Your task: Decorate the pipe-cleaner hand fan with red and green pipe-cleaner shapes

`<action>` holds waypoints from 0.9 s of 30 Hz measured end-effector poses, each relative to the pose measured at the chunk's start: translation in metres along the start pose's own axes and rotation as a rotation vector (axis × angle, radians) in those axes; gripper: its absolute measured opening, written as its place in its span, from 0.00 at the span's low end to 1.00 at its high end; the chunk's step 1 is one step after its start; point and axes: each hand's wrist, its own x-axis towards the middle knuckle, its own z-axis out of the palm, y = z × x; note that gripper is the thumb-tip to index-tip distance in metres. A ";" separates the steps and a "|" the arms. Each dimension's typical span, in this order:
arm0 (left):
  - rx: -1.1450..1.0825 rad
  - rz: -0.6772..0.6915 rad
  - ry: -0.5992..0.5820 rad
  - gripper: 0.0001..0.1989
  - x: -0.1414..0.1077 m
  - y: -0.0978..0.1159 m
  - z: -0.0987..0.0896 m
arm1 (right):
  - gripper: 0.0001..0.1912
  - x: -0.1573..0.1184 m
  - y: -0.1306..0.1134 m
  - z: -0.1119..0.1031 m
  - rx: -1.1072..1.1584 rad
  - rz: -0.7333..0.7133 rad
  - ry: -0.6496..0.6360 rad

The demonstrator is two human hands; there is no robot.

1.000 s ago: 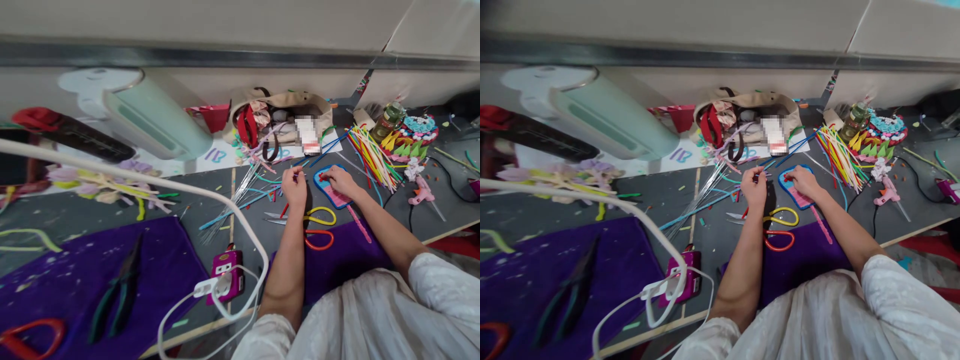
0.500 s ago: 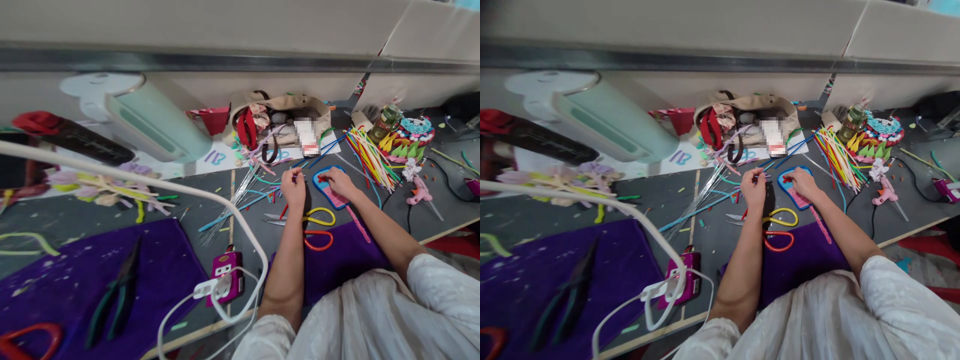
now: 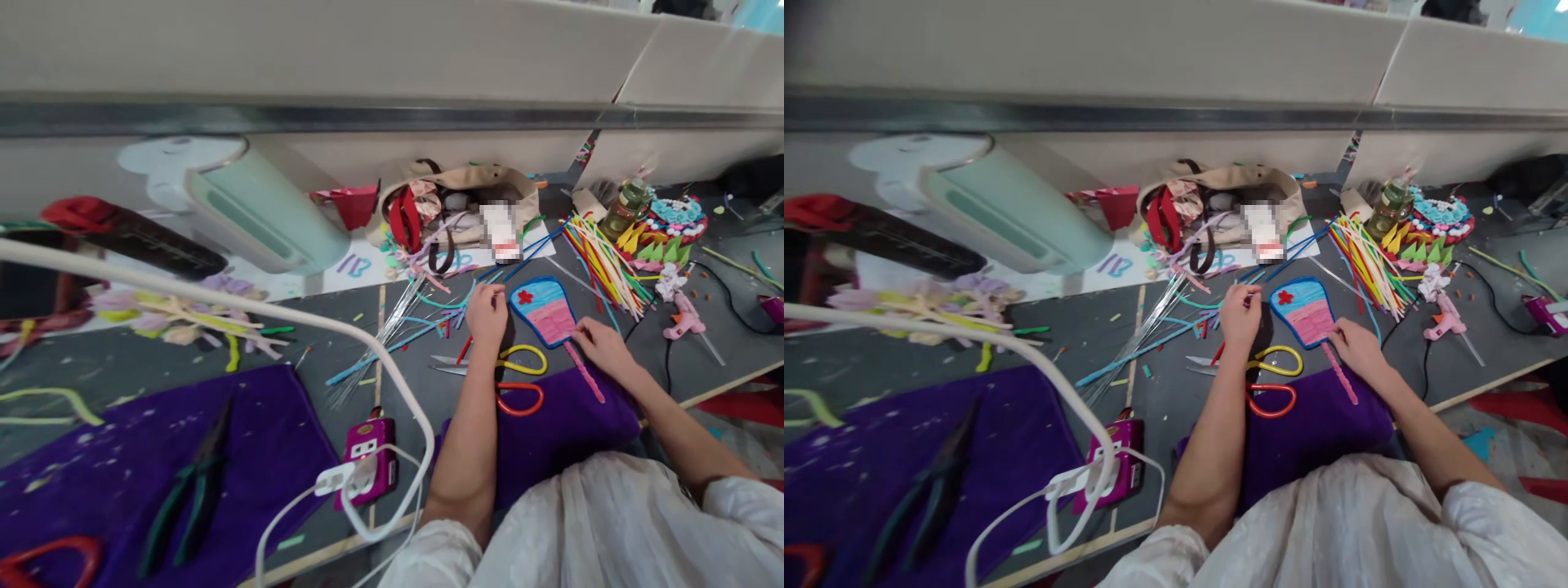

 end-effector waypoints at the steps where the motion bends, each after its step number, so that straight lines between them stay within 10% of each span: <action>1: 0.051 0.049 -0.072 0.09 -0.002 0.002 0.002 | 0.10 -0.009 0.000 0.003 -0.004 -0.015 -0.023; 9: 0.209 0.353 -0.404 0.15 -0.008 0.004 0.011 | 0.12 -0.033 0.006 0.011 -0.034 -0.157 0.031; 27: 0.211 0.360 -0.469 0.14 -0.008 0.000 0.013 | 0.14 -0.039 0.008 0.010 -0.075 -0.168 0.002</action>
